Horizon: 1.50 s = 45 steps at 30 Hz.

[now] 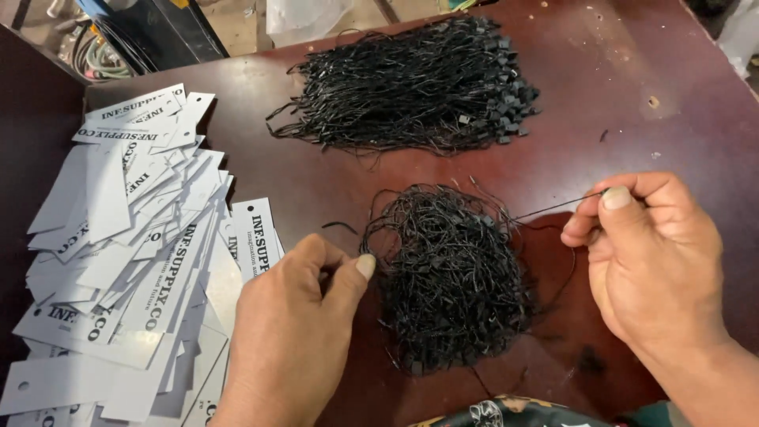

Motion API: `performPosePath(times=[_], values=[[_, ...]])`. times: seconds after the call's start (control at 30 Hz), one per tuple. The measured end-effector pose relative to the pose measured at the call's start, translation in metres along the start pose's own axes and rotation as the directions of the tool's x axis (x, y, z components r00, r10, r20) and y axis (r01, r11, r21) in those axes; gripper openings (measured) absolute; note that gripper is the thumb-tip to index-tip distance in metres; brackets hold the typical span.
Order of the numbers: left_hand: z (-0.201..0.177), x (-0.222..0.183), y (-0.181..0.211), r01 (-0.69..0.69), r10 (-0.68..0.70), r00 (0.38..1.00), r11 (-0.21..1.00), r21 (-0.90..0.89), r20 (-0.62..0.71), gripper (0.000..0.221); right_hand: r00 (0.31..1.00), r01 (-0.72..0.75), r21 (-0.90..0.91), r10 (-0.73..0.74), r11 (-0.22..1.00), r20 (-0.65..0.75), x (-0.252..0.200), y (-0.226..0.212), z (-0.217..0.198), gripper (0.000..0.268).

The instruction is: Untangling and sorting black plastic tag fasteners from a large pile on a table

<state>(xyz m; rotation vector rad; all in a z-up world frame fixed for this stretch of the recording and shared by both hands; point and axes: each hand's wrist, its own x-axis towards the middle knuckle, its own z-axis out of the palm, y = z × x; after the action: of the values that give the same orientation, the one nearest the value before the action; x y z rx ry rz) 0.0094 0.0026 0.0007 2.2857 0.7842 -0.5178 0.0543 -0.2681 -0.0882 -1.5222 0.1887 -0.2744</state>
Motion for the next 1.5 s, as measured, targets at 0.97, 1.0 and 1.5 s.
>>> performPosePath(times=[0.97,1.0,1.5], values=[[0.012,0.152,0.018,-0.582,0.440,0.673,0.811,-0.060,-0.595,0.014,0.944,0.311,-0.434,-0.326,0.845,0.043,0.142,0.012,0.061,0.014],[0.013,0.155,0.017,-0.598,0.461,0.637,0.802,-0.018,-0.618,0.014,0.930,0.348,-0.456,-0.363,0.819,0.058,0.146,0.015,0.059,0.014],[0.001,0.173,0.033,-0.373,0.280,0.811,0.924,-0.085,-0.513,0.017,0.921,0.354,-0.463,-0.389,0.813,0.020,0.159,0.026,0.081,0.015]])
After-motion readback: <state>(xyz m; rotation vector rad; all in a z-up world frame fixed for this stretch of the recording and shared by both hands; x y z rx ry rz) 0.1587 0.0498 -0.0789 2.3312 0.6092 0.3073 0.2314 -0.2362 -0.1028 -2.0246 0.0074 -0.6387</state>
